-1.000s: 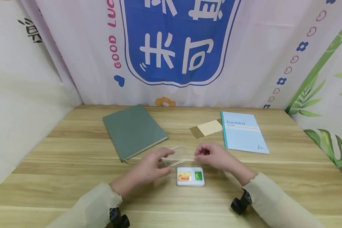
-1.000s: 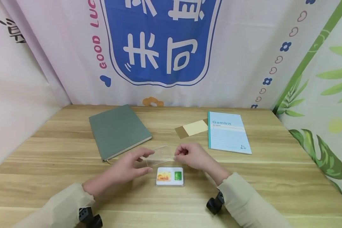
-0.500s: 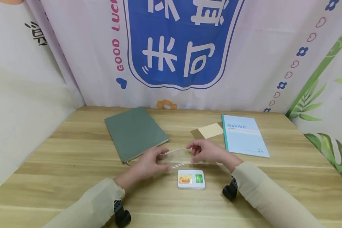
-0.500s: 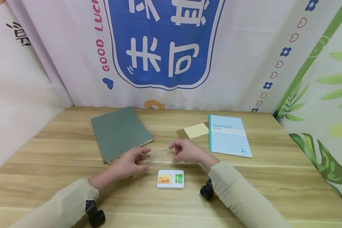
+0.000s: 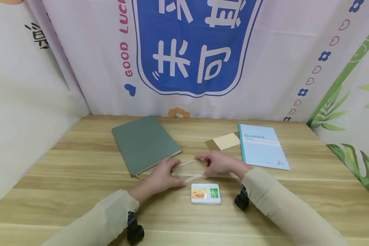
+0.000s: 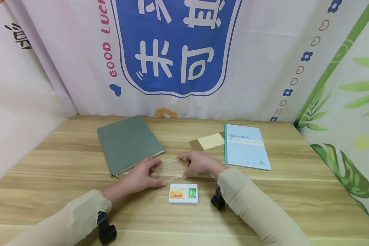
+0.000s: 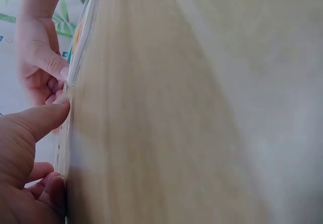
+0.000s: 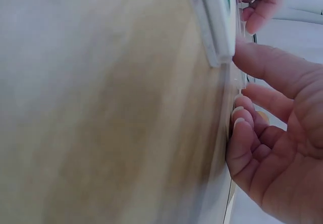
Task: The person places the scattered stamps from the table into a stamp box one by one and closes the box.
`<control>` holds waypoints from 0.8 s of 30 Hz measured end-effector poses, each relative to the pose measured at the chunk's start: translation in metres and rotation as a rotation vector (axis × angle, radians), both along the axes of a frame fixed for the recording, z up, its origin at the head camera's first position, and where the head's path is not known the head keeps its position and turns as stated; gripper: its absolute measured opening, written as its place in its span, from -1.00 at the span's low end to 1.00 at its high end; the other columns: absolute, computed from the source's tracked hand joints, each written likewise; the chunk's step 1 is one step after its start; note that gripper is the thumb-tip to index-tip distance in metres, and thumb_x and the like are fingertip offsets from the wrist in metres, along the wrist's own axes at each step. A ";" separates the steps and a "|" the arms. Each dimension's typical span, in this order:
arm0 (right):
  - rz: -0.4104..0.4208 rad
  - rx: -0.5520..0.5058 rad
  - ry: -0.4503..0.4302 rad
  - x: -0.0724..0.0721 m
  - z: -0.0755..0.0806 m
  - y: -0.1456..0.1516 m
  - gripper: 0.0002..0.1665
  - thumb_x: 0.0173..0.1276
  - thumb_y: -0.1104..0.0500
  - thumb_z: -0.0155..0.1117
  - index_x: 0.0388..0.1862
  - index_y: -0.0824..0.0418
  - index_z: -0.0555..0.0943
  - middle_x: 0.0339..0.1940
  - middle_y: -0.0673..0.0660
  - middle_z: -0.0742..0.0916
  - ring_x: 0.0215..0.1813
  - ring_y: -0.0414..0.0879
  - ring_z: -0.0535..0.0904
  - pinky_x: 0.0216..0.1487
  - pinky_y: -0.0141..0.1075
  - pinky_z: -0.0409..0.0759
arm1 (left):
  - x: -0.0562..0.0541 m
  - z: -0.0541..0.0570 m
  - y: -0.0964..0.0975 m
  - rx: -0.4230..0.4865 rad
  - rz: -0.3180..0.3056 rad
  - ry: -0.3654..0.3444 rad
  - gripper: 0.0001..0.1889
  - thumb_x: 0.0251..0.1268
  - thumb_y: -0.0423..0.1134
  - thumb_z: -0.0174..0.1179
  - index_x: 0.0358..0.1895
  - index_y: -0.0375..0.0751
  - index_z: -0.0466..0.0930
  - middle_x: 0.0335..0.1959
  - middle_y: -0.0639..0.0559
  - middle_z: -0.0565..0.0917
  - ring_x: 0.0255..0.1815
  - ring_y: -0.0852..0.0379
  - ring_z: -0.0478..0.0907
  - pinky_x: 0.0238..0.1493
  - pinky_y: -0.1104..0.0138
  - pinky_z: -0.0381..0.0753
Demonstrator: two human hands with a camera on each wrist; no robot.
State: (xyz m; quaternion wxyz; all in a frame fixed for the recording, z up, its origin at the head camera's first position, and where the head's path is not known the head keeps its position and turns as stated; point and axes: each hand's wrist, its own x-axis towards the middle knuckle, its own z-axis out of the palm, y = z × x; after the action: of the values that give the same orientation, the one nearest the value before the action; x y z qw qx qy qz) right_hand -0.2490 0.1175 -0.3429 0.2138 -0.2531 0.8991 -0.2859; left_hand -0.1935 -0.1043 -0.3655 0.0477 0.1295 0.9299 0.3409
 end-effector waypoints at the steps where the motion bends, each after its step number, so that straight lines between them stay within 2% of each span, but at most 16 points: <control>1: -0.003 0.004 -0.008 -0.001 0.000 -0.001 -0.20 0.00 0.17 0.49 0.28 0.09 0.42 -0.45 0.04 0.49 -0.39 -0.12 0.34 -0.38 -0.34 0.34 | 0.000 0.000 0.001 -0.004 -0.001 0.004 -0.25 -0.17 -0.06 0.48 0.15 -0.31 0.44 -0.23 -0.01 0.43 -0.24 0.11 0.33 -0.23 0.29 0.39; 10: -0.050 -0.011 -0.049 -0.003 -0.003 0.000 -0.24 -0.03 0.19 0.50 0.23 0.03 0.49 -0.49 0.03 0.50 -0.43 -0.13 0.34 -0.43 -0.37 0.31 | 0.001 -0.001 0.001 -0.026 0.006 0.021 -0.26 -0.16 -0.03 0.47 0.16 -0.29 0.46 -0.25 0.02 0.41 -0.27 0.13 0.32 -0.27 0.32 0.36; 16: -0.029 -0.037 -0.042 -0.004 -0.004 0.002 -0.25 -0.04 0.20 0.51 0.21 0.09 0.50 -0.49 0.03 0.52 -0.46 -0.14 0.35 -0.46 -0.39 0.33 | 0.000 0.000 0.002 -0.045 -0.002 0.032 -0.29 -0.16 -0.03 0.47 0.13 -0.29 0.50 -0.27 0.03 0.43 -0.29 0.13 0.31 -0.29 0.33 0.37; 24: -0.005 -0.084 -0.020 0.003 -0.005 0.009 -0.24 -0.05 0.17 0.51 0.20 0.16 0.47 -0.51 0.02 0.59 -0.46 -0.15 0.41 -0.41 -0.35 0.42 | 0.003 0.000 0.001 0.027 -0.014 0.068 -0.29 -0.20 -0.07 0.48 0.13 -0.27 0.51 -0.26 0.05 0.46 -0.30 0.15 0.32 -0.32 0.34 0.37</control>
State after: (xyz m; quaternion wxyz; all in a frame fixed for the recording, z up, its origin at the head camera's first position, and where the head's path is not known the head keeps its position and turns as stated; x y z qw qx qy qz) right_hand -0.2463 0.1266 -0.3475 0.2112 -0.2568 0.8848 -0.3265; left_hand -0.1902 -0.1030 -0.3656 0.0170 0.1483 0.9253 0.3486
